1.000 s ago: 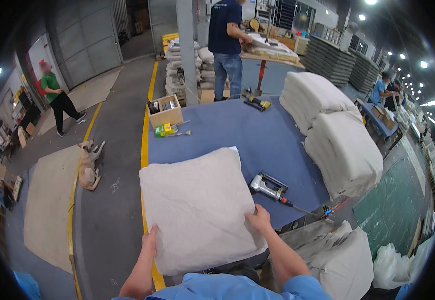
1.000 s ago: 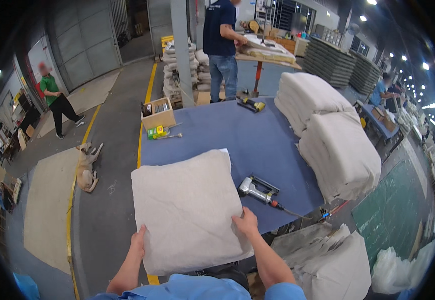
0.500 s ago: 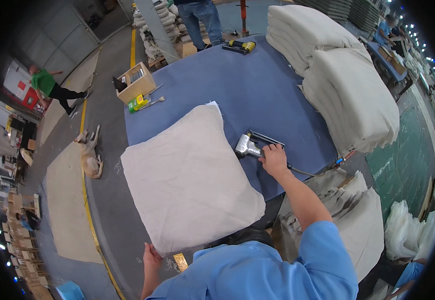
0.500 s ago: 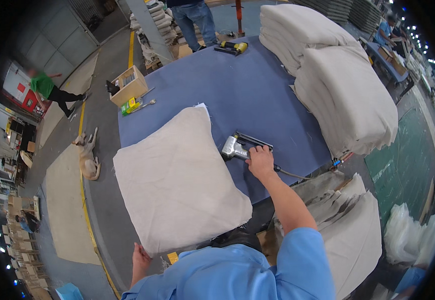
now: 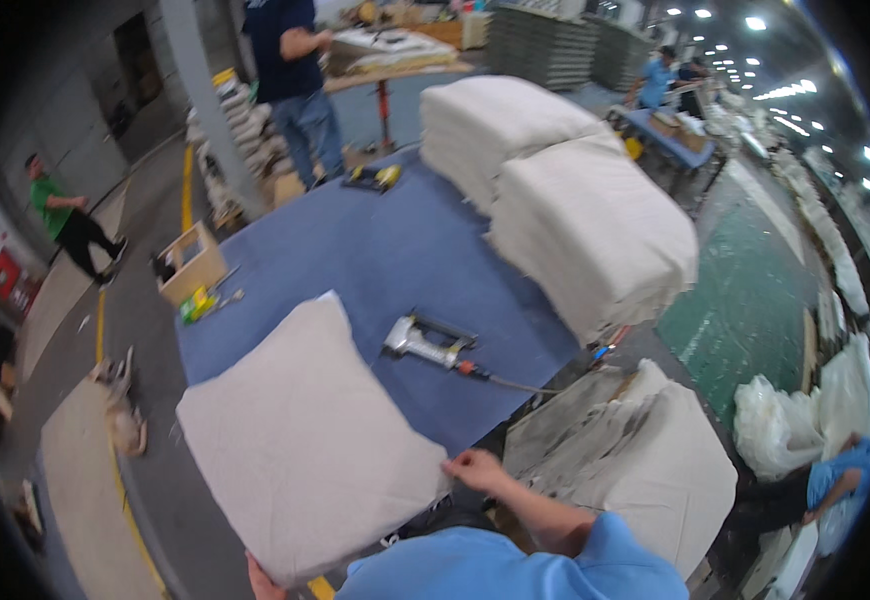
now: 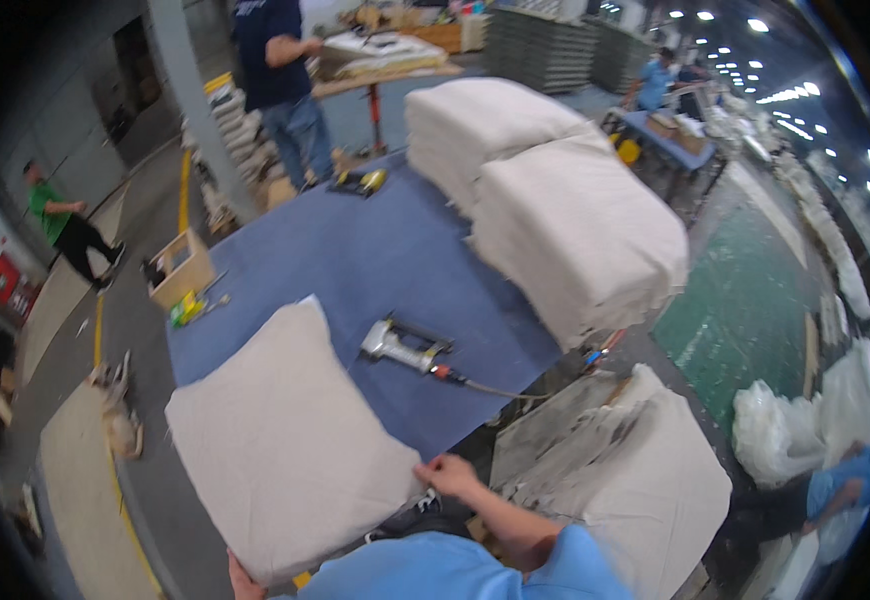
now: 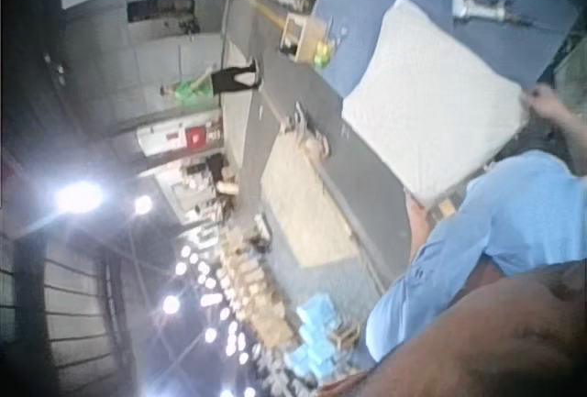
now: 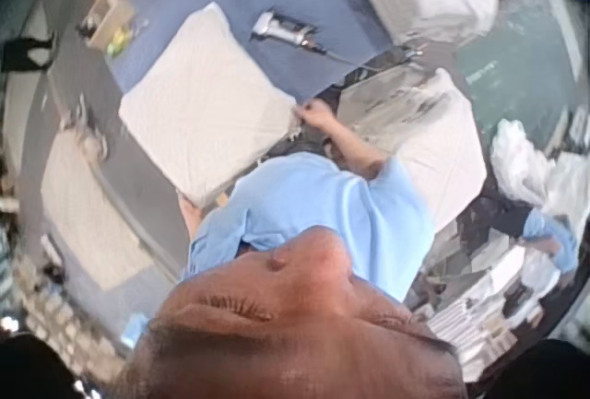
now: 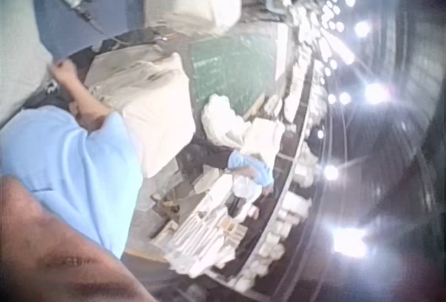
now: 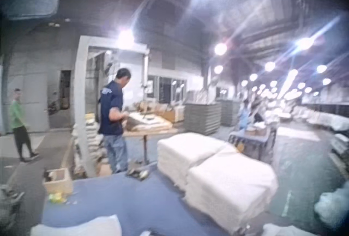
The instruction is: The person covers a black chair seat with white fabric, folds the edges, and uses a staple gun to secure the fabric to the underside. The person repeatedly flips the seat to adjust and staple the fabric.
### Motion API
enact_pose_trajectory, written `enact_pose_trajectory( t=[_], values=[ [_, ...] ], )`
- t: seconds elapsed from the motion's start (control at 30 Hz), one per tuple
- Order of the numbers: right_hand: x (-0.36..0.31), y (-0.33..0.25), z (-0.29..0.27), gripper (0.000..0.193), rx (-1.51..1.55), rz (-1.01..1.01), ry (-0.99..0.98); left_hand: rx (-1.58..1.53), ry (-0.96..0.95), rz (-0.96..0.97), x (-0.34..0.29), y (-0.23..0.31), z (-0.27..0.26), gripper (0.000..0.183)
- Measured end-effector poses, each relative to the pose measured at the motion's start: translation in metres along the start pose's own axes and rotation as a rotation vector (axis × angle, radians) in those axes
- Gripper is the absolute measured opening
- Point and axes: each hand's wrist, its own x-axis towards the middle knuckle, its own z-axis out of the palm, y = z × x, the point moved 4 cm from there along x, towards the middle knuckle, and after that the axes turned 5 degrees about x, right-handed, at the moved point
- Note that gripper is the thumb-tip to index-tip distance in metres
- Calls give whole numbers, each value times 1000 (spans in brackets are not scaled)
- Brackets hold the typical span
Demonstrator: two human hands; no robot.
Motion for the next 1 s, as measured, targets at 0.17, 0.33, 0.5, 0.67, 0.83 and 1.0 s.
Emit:
enact_pose_trajectory(
  t=[0.17,0.33,0.5,0.67,0.83,1.0],
  values=[
    [3,7,48,53,672,118,140,8,-103,24,22,-10,18,64],
    [0,6,46,58,640,84,130,0,-178,27,25,-21,15,64],
    [-24,-4,45,59,635,71,72,-19,-204,51,17,-26,-4,63],
    [-37,30,53,59,719,89,188,-81,-338,118,9,-32,-26,63],
    [-49,73,44,45,936,99,334,16,-43,-49,-2,-24,-60,62],
    [-81,96,69,18,1235,246,134,96,88,-224,-16,-26,-75,49]
  ],
)
